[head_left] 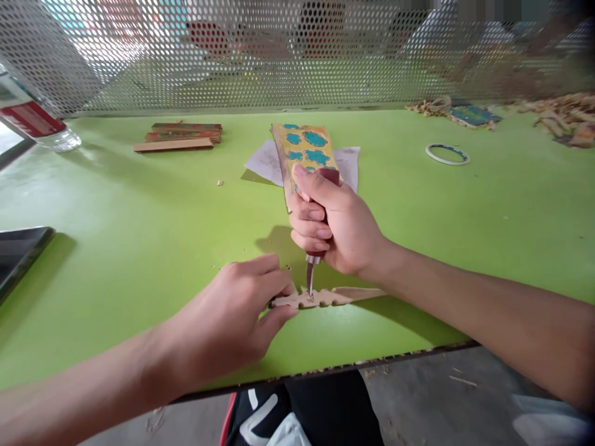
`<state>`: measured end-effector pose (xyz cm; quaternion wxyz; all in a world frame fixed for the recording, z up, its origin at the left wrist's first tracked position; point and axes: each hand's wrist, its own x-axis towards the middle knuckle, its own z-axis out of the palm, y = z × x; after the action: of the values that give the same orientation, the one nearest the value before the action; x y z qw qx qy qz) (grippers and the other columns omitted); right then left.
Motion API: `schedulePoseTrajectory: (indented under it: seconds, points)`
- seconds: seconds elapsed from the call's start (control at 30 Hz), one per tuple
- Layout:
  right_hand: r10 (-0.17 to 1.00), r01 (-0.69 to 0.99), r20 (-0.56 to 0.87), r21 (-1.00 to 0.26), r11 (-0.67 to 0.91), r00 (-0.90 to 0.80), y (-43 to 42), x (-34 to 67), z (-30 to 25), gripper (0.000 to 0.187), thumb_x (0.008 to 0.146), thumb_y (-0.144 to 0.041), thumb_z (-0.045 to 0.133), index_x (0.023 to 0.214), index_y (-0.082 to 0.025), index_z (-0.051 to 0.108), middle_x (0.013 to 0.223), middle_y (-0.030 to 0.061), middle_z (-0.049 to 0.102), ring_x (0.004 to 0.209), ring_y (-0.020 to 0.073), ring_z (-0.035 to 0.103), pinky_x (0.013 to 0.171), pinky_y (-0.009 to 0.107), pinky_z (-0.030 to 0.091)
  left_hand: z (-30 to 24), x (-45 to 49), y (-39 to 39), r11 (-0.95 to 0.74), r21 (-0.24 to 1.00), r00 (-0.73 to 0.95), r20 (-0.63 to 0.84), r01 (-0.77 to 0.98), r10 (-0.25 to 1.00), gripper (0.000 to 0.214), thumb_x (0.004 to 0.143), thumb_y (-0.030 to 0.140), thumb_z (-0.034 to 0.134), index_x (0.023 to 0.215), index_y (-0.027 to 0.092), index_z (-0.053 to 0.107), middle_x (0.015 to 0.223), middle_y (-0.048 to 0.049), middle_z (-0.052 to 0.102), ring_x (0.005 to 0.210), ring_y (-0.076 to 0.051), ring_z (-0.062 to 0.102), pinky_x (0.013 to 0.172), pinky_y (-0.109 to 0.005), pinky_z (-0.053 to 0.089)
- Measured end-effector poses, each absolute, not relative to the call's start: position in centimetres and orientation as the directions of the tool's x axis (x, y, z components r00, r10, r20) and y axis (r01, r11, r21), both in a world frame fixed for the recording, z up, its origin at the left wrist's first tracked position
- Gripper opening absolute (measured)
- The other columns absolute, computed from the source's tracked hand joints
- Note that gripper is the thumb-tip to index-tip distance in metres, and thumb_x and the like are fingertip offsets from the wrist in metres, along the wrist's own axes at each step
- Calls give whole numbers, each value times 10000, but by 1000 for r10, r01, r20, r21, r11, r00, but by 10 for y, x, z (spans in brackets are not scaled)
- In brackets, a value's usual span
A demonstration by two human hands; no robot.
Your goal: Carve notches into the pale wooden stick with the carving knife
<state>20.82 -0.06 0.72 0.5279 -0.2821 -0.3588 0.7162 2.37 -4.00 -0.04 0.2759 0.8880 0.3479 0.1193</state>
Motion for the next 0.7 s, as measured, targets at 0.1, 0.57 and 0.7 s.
schedulePoseTrajectory:
  seconds: [0.1,0.57,0.7]
  points:
    - [967,-585,-121,-777,-233,-225,2,208,5,569,906,-420,761,569,-202,359,511,-100,321,378,32,216,330,174,210,0,24,-40,-595,583,727,10,553,686,140,932,195,584,827,184,675,814,-14,601,672,-134,520,614,-283,383]
    - [969,-586,-246,-784,-205,-10,1,205,4,538,881,-403,798,595,-205,388,510,-95,361,378,34,294,332,183,261,-2,24,-40,-581,593,717,10,557,697,137,922,180,582,824,187,677,802,-3,587,667,-132,501,613,-289,367]
    - [980,-552,-201,-816,-172,-8,-4,205,8,546,900,-398,778,587,-209,372,512,-93,357,377,38,302,332,191,268,-2,24,-39,-597,579,726,13,555,688,141,921,182,579,823,186,680,806,-8,590,659,-134,506,602,-288,374]
